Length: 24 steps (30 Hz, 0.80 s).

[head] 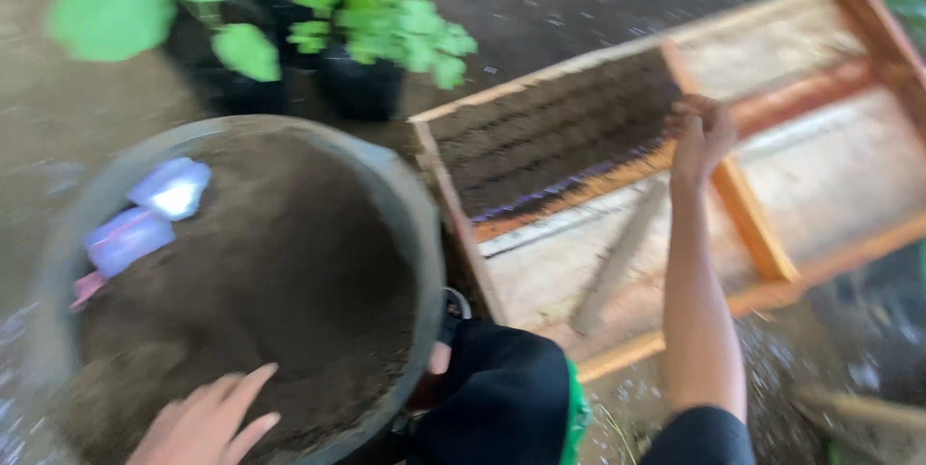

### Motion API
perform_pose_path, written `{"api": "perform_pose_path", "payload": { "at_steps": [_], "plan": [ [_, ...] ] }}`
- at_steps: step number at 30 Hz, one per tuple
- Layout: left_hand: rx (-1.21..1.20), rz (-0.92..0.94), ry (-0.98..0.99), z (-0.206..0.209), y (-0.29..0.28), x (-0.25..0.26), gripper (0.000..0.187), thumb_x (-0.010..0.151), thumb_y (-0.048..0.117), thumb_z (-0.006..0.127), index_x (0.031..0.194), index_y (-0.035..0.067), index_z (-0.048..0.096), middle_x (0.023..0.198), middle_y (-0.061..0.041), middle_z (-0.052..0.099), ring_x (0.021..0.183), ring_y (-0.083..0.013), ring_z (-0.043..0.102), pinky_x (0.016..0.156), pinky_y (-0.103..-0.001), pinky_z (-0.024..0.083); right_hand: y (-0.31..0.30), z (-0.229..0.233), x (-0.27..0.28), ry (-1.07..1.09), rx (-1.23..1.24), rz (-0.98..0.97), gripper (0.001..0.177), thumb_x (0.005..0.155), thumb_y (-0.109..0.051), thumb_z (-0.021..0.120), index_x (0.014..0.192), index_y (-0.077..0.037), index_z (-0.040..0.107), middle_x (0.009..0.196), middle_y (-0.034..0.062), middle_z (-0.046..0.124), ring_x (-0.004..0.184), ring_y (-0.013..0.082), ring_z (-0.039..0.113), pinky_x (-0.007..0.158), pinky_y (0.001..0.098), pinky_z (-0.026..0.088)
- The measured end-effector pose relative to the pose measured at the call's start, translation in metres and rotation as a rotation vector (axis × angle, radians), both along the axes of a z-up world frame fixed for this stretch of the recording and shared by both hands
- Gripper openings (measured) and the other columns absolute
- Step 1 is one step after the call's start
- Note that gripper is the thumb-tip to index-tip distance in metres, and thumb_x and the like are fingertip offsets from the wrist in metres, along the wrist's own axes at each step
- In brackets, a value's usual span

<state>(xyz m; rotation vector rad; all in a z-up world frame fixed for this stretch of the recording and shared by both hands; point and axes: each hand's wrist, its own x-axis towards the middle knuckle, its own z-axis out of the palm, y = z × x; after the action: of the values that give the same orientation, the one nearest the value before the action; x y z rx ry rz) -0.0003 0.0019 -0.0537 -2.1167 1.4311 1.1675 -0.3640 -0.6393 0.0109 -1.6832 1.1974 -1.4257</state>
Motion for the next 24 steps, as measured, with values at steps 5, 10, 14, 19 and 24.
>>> {"api": "perform_pose_path", "payload": {
  "at_steps": [5, 10, 14, 19, 24],
  "plan": [
    [-0.359, 0.043, -0.045, 0.075, -0.008, -0.01, 0.06, 0.095, 0.052, 0.058, 0.144, 0.022, 0.04, 0.123, -0.008, 0.06, 0.102, -0.0369, 0.066, 0.081, -0.053, 0.054, 0.135, 0.058, 0.147, 0.328, -0.038, 0.409, 0.019, 0.096, -0.002, 0.052, 0.105, -0.006, 0.068, 0.098, 0.0058, 0.07, 0.073, 0.0129, 0.065, 0.061, 0.0249, 0.056],
    [-0.259, -0.087, 0.092, 0.147, -0.038, -0.005, 0.051, 0.106, 0.041, 0.051, 0.145, 0.011, 0.036, 0.12, -0.015, 0.054, 0.103, -0.0375, 0.057, 0.083, -0.049, 0.046, 0.241, 0.064, 0.273, 0.797, -0.258, 0.944, 0.014, 0.098, -0.014, 0.064, 0.11, -0.014, 0.073, 0.112, -0.0001, 0.074, 0.1, 0.0155, 0.068, 0.09, 0.031, 0.049],
    [-0.534, -0.076, 0.064, 0.108, -0.059, -0.004, 0.045, 0.101, 0.036, 0.058, 0.136, 0.009, 0.053, 0.111, -0.02, 0.064, 0.096, -0.0376, 0.065, 0.079, -0.053, 0.05, 0.31, 0.025, 0.36, 1.009, -0.444, 1.218, 0.028, 0.093, -0.028, 0.068, 0.117, -0.014, 0.07, 0.12, 0.007, 0.071, 0.114, 0.0267, 0.066, 0.097, 0.0417, 0.051],
    [-0.558, -0.037, -0.067, 0.061, -0.06, 0.0, 0.047, 0.093, 0.038, 0.066, 0.131, 0.009, 0.063, 0.108, -0.022, 0.069, 0.095, -0.0364, 0.07, 0.084, -0.056, 0.053, 0.342, -0.045, 0.437, 1.097, -0.55, 1.155, 0.028, 0.084, -0.032, 0.078, 0.107, -0.019, 0.068, 0.102, 0.0031, 0.068, 0.102, 0.0273, 0.068, 0.083, 0.0479, 0.058],
    [-0.583, 0.023, 0.05, 0.081, -0.065, 0.017, 0.048, 0.098, 0.033, 0.061, 0.136, 0.003, 0.059, 0.116, -0.029, 0.066, 0.101, -0.0434, 0.068, 0.086, -0.06, 0.052, 0.351, -0.081, 0.471, 1.067, -0.468, 1.075, 0.029, 0.085, -0.023, 0.08, 0.108, -0.024, 0.063, 0.108, 0.0013, 0.063, 0.109, 0.0277, 0.066, 0.087, 0.0457, 0.058]
  ]
}}
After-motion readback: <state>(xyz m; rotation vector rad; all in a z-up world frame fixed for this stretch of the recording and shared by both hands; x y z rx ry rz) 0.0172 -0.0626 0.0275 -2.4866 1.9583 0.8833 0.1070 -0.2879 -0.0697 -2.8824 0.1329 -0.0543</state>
